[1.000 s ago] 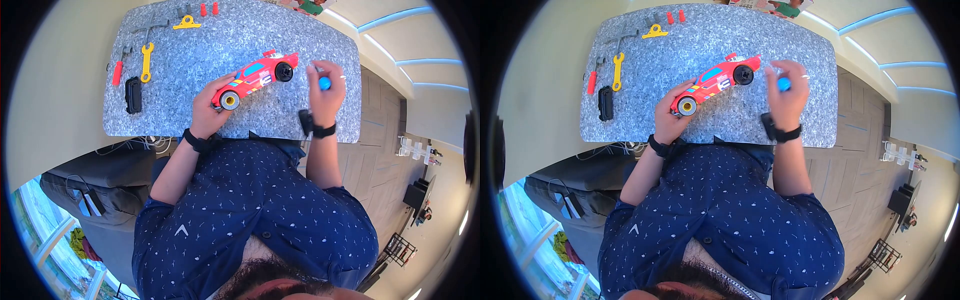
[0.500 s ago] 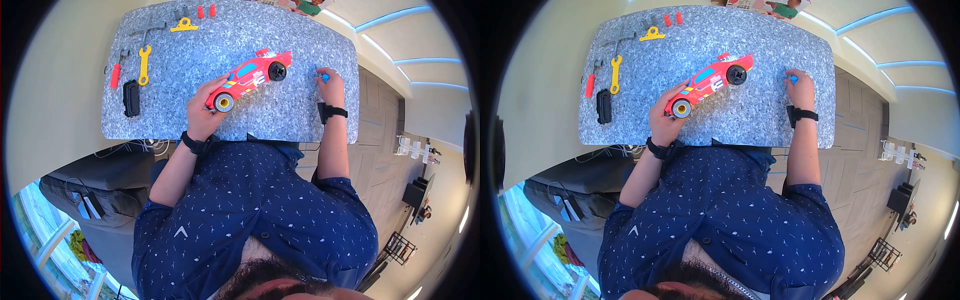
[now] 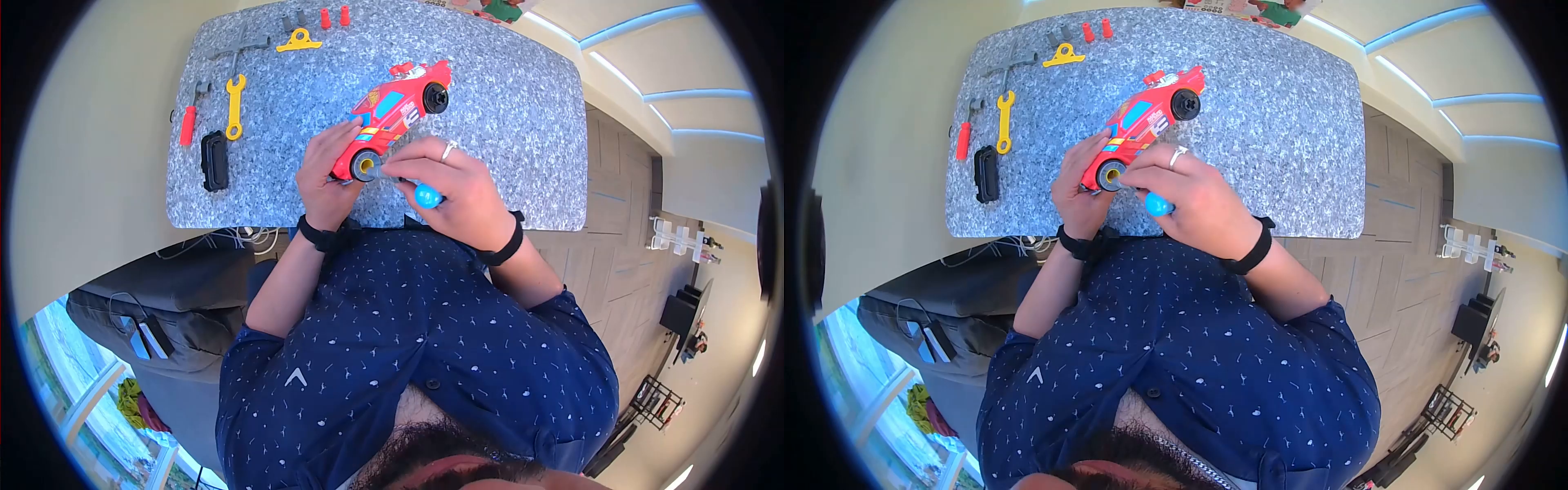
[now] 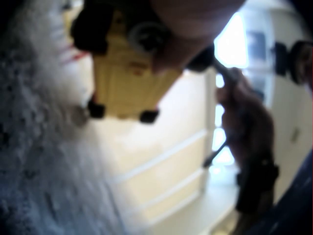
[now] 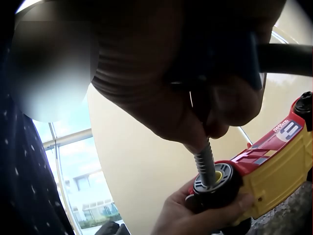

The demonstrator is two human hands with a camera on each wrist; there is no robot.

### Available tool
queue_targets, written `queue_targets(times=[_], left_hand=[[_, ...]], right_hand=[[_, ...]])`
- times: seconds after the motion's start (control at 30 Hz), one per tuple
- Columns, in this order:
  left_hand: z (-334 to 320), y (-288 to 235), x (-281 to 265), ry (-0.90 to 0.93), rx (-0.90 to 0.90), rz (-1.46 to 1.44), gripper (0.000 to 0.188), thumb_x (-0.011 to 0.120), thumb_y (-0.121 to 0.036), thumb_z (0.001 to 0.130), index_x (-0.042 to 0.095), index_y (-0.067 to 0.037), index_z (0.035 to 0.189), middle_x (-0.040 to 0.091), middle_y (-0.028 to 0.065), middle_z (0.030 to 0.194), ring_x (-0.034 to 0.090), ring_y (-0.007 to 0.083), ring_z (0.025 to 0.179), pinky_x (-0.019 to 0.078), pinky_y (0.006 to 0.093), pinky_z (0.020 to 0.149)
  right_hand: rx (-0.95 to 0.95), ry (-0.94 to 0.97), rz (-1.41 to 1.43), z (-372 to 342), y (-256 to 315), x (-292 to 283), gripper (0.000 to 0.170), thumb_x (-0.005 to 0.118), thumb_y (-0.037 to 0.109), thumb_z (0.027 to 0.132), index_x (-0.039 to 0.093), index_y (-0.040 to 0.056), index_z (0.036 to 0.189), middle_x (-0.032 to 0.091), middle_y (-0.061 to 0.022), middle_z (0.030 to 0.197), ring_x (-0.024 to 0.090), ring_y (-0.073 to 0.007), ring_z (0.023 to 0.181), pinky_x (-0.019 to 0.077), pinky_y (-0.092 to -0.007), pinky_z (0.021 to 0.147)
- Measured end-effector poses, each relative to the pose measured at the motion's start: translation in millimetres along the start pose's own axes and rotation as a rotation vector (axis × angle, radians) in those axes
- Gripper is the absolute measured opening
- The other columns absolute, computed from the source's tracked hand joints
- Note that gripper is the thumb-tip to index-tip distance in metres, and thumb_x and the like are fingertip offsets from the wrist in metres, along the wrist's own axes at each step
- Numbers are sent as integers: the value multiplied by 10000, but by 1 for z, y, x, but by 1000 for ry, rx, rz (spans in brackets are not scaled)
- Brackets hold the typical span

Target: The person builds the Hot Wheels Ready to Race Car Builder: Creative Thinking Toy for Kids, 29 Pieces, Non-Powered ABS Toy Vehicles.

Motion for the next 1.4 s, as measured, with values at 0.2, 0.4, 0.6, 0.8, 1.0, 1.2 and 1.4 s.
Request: queue_targets(times=[0.2,0.4,0.6,0.8,1.0,1.2,1.4], left_hand=[[-2,-5,-2,23,62,86,637,960,-70,754,802,-100,1370,799,75,1430,729,319,1306,551,438,1115],[-3,-4,1,19,44,77,640,948,-48,754,802,-112,1374,802,66,1422,731,319,1298,552,435,1114],[-1,0,-2,7,8,44,604,926,-2,797,791,-61,1383,803,128,1408,733,324,1324,554,441,1156],[0,-5,-1,12,31,67,609,926,2,794,788,-54,1385,803,130,1408,733,328,1323,553,445,1155],[-1,-6,-1,5,70,103,615,943,-41,780,794,-68,1375,805,105,1407,734,334,1302,551,444,1126],[-2,-9,-2,-3,131,205,610,943,-112,786,797,-127,1378,802,47,1427,724,323,1294,501,455,1075],[-1,-18,-5,69,220,348,546,924,-83,807,808,-97,1340,804,58,1427,719,338,1318,501,476,1086]], right_hand=[[25,38,-149,-1,0,16,285,816,-9,882,768,49,1156,744,-127,1101,737,-358,1042,608,-464,923],[196,-103,-56,-10,-19,12,123,801,142,1011,766,26,990,758,-130,1069,728,-313,967,582,-421,853],[329,-341,212,-37,-42,-50,219,766,160,1047,771,-12,912,783,-80,901,727,-193,820,564,-344,779],[330,-270,108,-36,-16,-57,186,880,170,974,838,2,1043,819,-95,893,751,-175,792,554,-319,712],[97,-130,-135,-28,4,-43,379,1013,232,816,863,76,1127,794,-89,947,751,-233,807,568,-333,711],[92,-62,-259,-27,7,-45,353,984,197,847,856,89,1157,768,-61,934,724,-267,768,576,-370,694],[526,91,-228,-55,-17,-34,228,895,185,955,825,59,1132,746,-99,942,730,-329,804,566,-448,702]])
Point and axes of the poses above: each hand's wrist, its own z-axis towards the middle knuckle, its own x-axis out of the palm, y = z × x, the point moved 4 cm from there along z, towards the middle knuckle
